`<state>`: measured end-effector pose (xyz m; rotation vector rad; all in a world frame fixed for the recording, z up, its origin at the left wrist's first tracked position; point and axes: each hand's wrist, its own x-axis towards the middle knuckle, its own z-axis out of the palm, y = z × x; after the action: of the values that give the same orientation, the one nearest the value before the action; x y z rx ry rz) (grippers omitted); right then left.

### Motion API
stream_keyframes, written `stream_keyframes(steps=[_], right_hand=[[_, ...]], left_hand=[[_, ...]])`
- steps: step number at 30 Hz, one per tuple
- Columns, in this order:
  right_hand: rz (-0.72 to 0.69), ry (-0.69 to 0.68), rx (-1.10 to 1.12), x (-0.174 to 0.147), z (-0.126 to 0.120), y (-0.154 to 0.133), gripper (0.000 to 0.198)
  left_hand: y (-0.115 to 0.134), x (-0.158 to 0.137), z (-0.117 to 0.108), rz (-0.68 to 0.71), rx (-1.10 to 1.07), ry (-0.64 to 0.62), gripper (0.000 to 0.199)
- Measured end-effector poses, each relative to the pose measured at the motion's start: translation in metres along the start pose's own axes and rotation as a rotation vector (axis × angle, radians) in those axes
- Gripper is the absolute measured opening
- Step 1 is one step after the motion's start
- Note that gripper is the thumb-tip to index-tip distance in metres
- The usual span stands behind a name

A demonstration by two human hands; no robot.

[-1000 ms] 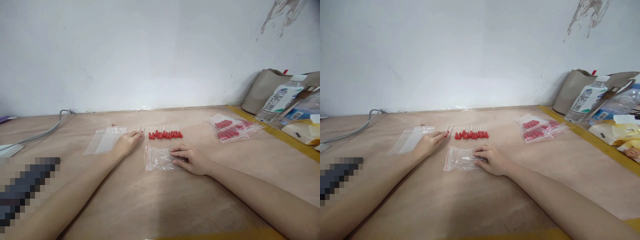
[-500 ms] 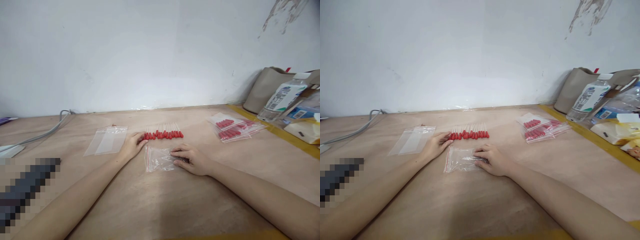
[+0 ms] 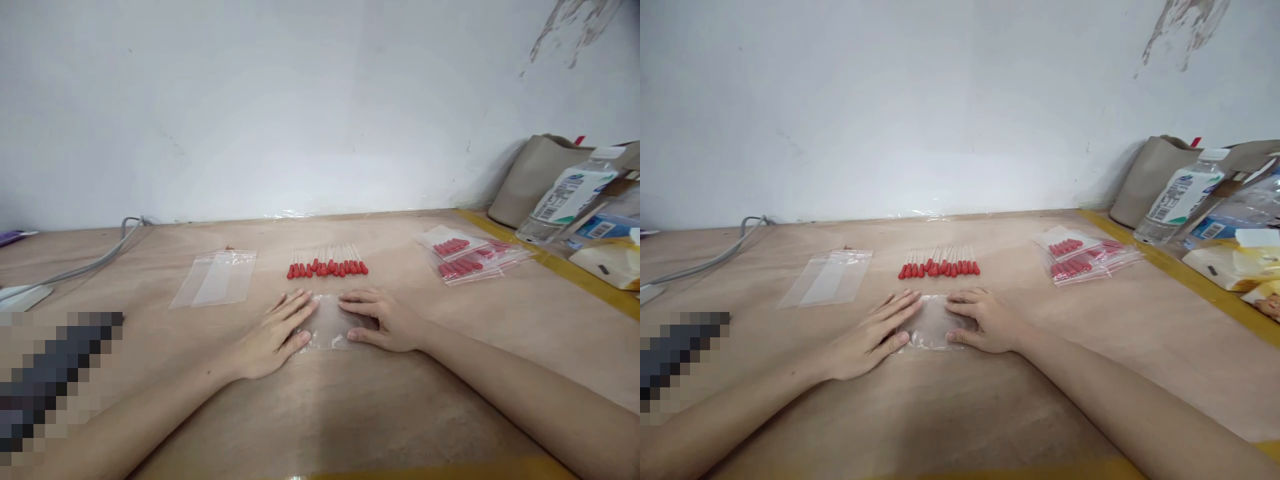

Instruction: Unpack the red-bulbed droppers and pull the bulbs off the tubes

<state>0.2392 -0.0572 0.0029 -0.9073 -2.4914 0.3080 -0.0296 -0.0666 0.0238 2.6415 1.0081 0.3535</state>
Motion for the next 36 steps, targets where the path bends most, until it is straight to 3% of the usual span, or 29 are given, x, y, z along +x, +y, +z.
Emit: stream_keyframes(steps=[5,9,11,14,16,18,22,25,27,30,33,36], right_hand=[[-0.01,-0.081,0.001,0.001,-0.003,0.002,0.059],[-0.028,-0.096,-0.014,0.001,-0.002,0.001,0.059],[-0.049,-0.019,-0.013,0.001,-0.001,0.001,0.055],[0.026,0.228,-0.077,0.003,-0.008,0.007,0.033],[0.195,0.402,-0.22,0.005,-0.019,0.02,0.025],[0.423,0.489,-0.433,0.003,-0.035,0.039,0.025],[0.804,0.406,-0.784,-0.014,-0.064,0.083,0.029],[1.036,0.251,-0.815,-0.03,-0.077,0.108,0.033],[1.107,0.198,-0.766,-0.038,-0.08,0.118,0.033],[1.098,0.185,-0.765,-0.043,-0.08,0.124,0.032],[1.021,0.192,-0.85,-0.042,-0.075,0.122,0.027],[0.979,0.208,-0.864,-0.043,-0.072,0.12,0.025]], left_hand=[[-0.012,-0.01,-0.01,0.034,0.163,-0.201,0.053],[-0.012,-0.012,-0.013,0.007,0.128,-0.201,0.052],[-0.012,-0.01,-0.012,-0.052,0.01,-0.122,0.048],[-0.015,-0.004,-0.007,-0.229,-0.21,0.159,0.043],[-0.019,0.002,-0.004,-0.391,-0.235,0.337,0.046],[-0.024,0.006,-0.001,-0.513,-0.172,0.398,0.054],[-0.032,0.008,0.001,-0.519,-0.108,0.353,0.051],[-0.034,0.005,0.001,-0.423,-0.244,0.314,0.041],[-0.032,0.003,0.002,-0.349,-0.374,0.296,0.035],[-0.028,0.001,-0.002,-0.306,-0.544,0.345,0.032],[-0.036,0.0,-0.015,-0.401,-0.627,0.586,0.032],[-0.066,-0.006,-0.033,-0.564,-0.5,0.924,0.028]])
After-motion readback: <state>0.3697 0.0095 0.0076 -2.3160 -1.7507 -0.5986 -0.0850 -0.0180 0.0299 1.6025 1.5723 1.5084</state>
